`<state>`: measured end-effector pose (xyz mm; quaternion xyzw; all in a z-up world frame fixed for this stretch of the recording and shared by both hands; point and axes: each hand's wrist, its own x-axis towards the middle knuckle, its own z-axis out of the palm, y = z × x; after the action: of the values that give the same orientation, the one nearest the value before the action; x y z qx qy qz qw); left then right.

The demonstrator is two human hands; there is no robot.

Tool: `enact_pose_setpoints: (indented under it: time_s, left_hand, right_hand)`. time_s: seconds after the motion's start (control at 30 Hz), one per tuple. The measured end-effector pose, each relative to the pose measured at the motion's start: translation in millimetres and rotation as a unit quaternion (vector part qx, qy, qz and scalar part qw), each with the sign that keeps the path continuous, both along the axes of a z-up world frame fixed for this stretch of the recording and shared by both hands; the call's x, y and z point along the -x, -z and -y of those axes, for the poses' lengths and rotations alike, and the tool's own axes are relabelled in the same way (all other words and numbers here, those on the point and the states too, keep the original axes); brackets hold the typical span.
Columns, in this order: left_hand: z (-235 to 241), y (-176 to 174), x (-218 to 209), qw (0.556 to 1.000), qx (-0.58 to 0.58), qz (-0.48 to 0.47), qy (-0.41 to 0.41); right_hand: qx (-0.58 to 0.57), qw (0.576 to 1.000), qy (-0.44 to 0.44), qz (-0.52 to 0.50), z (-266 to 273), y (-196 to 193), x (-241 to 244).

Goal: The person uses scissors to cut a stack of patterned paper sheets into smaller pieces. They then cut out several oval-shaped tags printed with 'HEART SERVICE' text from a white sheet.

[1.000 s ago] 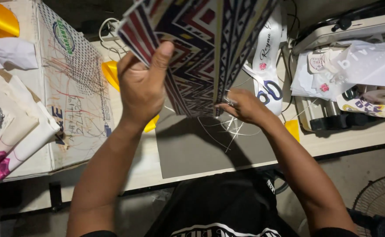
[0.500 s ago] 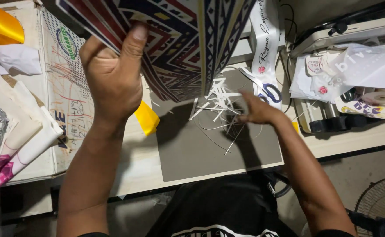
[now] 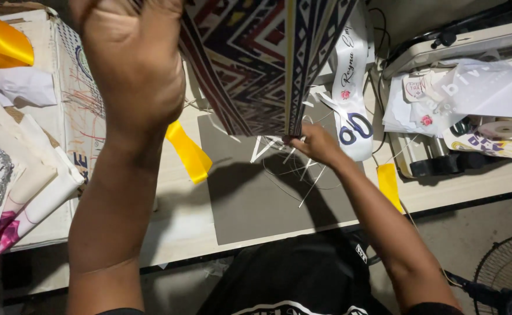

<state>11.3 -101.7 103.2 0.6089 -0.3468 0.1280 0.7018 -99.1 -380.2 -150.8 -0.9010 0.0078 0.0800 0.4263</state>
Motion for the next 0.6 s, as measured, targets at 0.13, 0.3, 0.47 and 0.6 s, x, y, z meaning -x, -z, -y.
enact_pose_setpoints:
  time_s: [0.13, 0.3, 0.47, 0.6]
  left_hand:
    - [6, -7, -3, 0.999, 0.030, -0.006, 0.027]
    - [14, 4, 1, 0.998, -0.026, -0.063, -0.007]
    - [23, 14, 2, 0.987, 0.026, -0.070, 0.140]
    - [22, 17, 2, 0.987, 0.036, -0.069, 0.141]
  right_hand:
    - [0.058, 0.998, -0.025, -0.019, 18, 47, 7]
    - [-0.187, 0.954, 0.067, 0.224, 22, -39, 4]
    - [-0.004, 0.900, -0.008, 0.436, -13, -153, 13]
    - [0.189, 0.901, 0.029, 0.389, -5, -87, 13]
